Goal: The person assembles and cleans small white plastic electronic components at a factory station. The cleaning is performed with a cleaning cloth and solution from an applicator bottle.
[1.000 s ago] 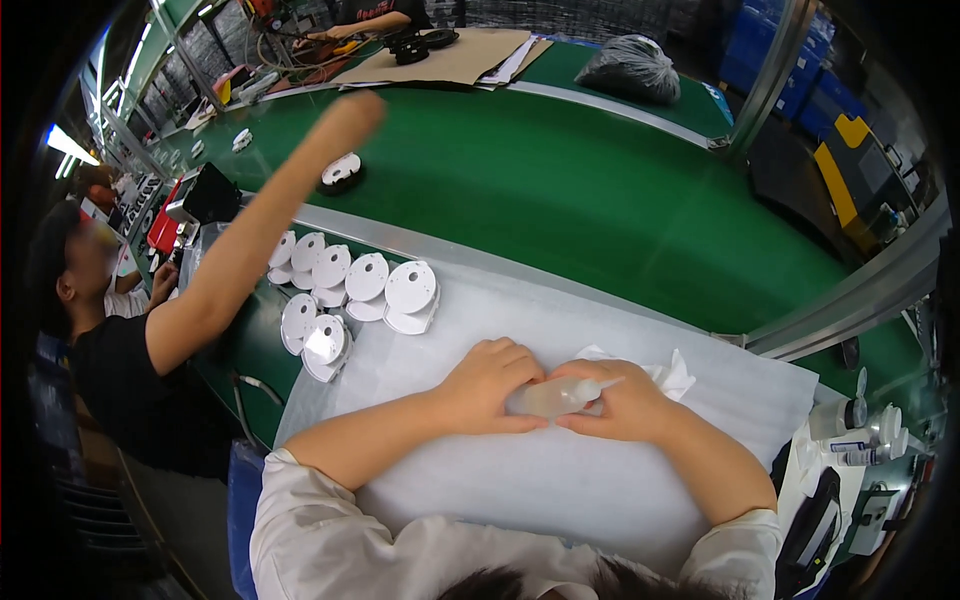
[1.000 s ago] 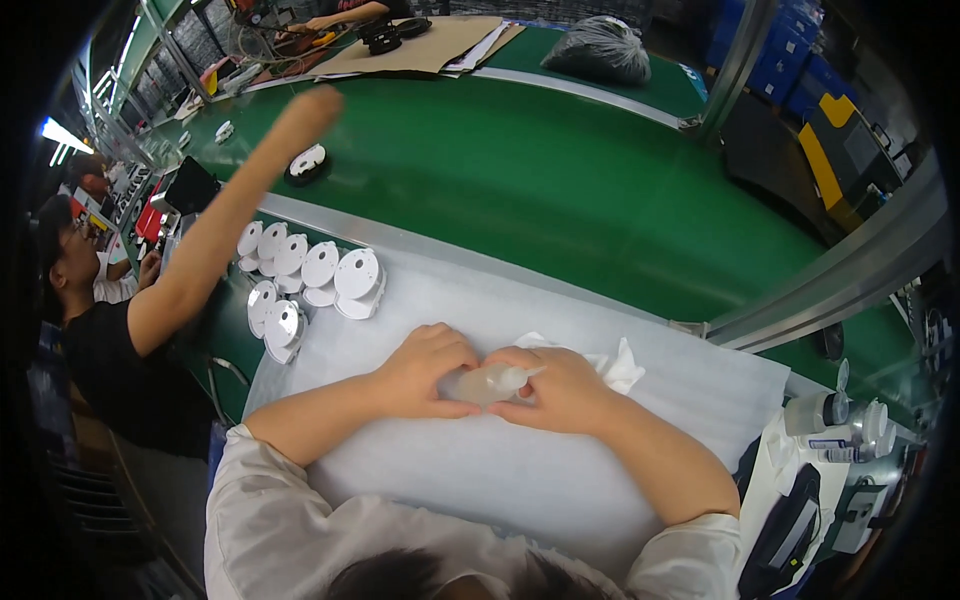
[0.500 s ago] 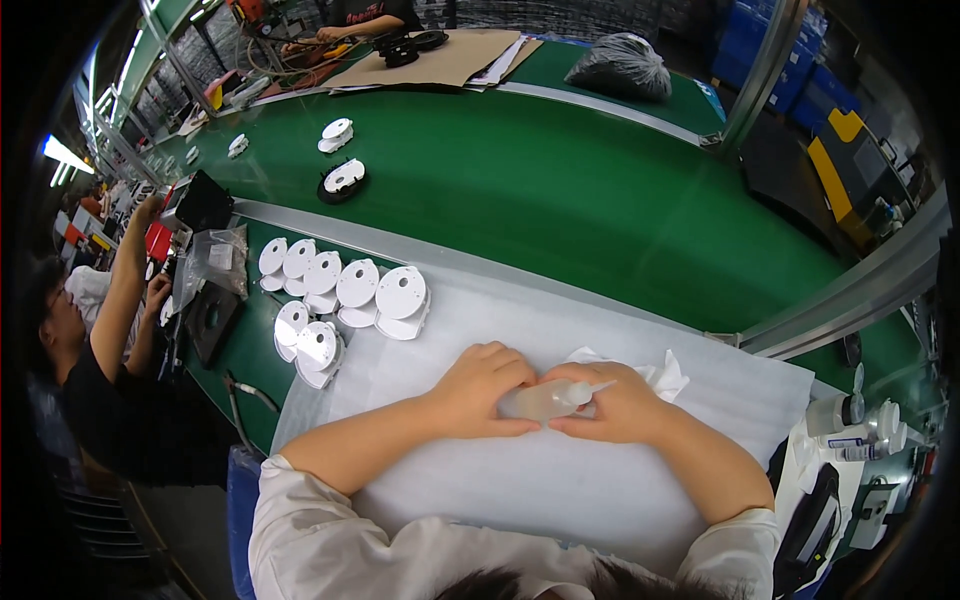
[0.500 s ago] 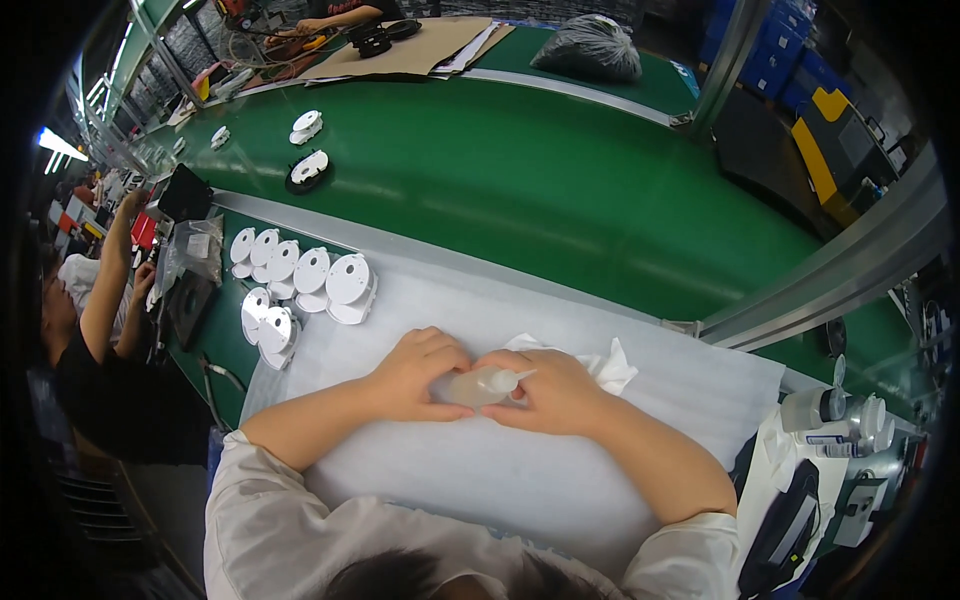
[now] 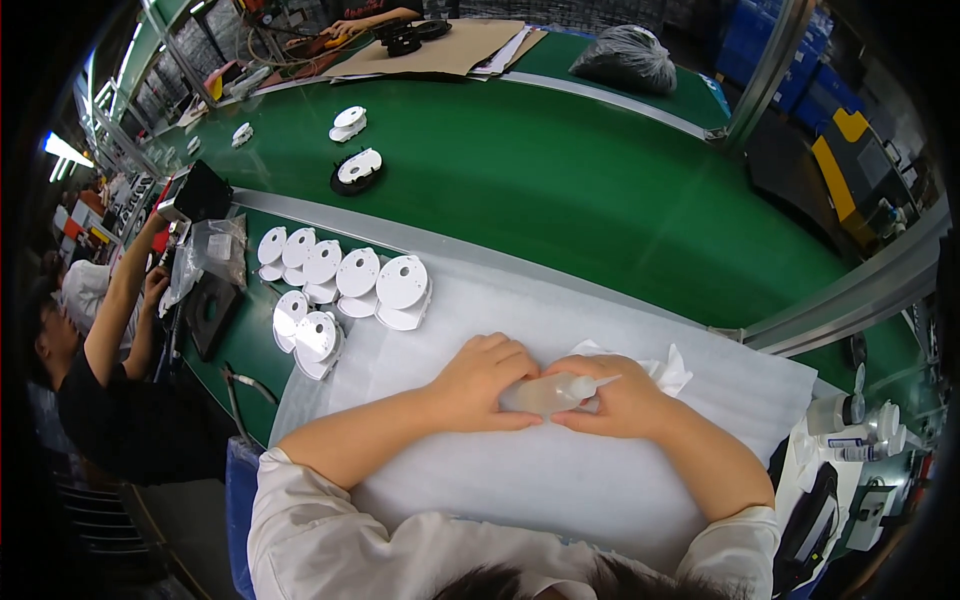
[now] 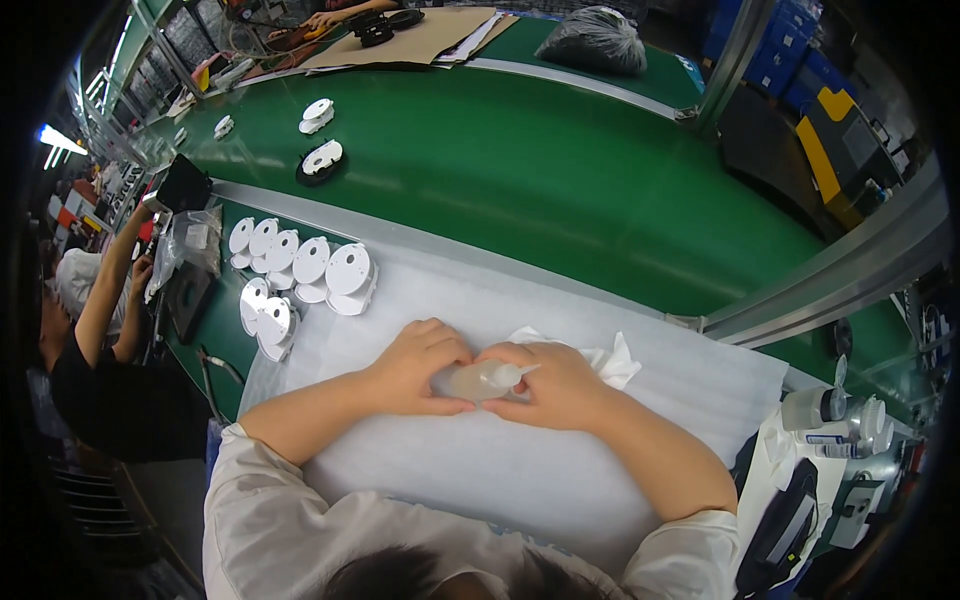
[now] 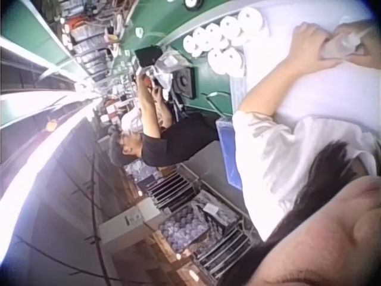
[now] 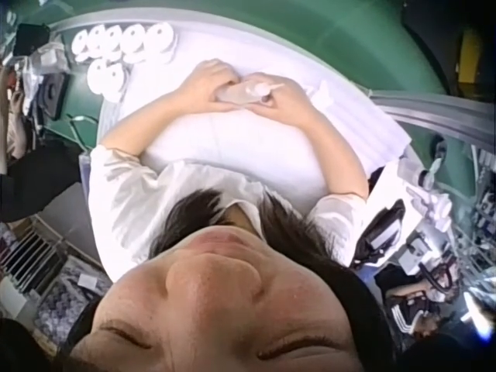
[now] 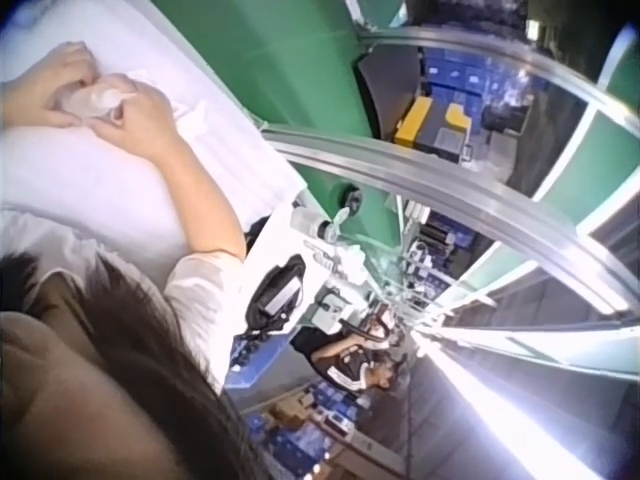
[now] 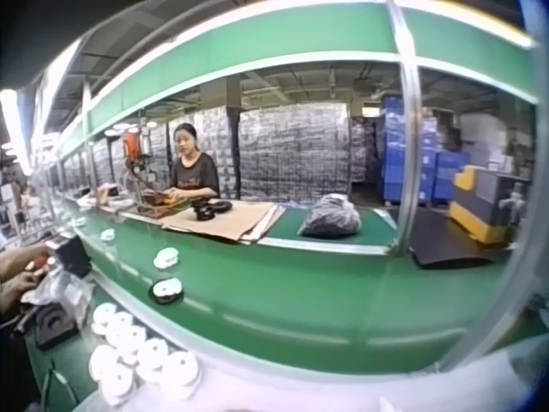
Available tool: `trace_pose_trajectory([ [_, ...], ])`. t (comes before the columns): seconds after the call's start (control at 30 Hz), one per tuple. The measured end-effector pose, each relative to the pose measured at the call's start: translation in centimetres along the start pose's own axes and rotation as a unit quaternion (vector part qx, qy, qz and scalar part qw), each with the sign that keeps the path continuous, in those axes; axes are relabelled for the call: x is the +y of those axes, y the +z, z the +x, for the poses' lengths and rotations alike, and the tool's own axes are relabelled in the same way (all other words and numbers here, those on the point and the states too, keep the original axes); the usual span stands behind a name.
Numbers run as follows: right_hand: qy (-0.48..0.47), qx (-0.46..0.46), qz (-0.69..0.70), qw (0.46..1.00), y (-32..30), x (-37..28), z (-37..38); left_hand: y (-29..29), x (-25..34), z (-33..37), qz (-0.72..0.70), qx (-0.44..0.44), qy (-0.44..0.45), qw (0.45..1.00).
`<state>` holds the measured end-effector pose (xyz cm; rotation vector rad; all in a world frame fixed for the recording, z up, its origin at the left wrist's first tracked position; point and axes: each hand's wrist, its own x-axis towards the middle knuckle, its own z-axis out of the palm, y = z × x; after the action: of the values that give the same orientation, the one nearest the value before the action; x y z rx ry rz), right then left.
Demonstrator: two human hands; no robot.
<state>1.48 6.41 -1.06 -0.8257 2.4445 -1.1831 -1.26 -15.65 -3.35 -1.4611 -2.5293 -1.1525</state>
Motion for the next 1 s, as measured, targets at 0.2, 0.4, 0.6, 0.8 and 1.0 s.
trace_pose_trajectory([
  [0.2,-0.007,0.005,-0.004,1.000,0.0,0.2,-0.1,0.0,0.1,0.0,-0.002,-0.005,-0.004,1.000],
  [0.4,0.026,-0.017,0.006,0.999,0.1,0.0,0.0,0.2,-0.1,-0.3,0.000,-0.013,-0.012,1.000],
  [0.6,-0.023,0.009,-0.019,1.000,0.2,0.3,0.0,0.0,0.0,0.0,0.004,-0.003,-0.006,1.000],
  [0.8,0.033,0.057,0.114,0.991,1.3,1.5,-0.4,-0.2,-0.2,0.0,-0.014,-0.021,-0.006,1.000],
  [1.0,-0.001,0.164,0.334,0.928,1.0,2.4,-0.4,-0.1,-0.1,0.1,0.006,-0.037,0.000,0.999],
])
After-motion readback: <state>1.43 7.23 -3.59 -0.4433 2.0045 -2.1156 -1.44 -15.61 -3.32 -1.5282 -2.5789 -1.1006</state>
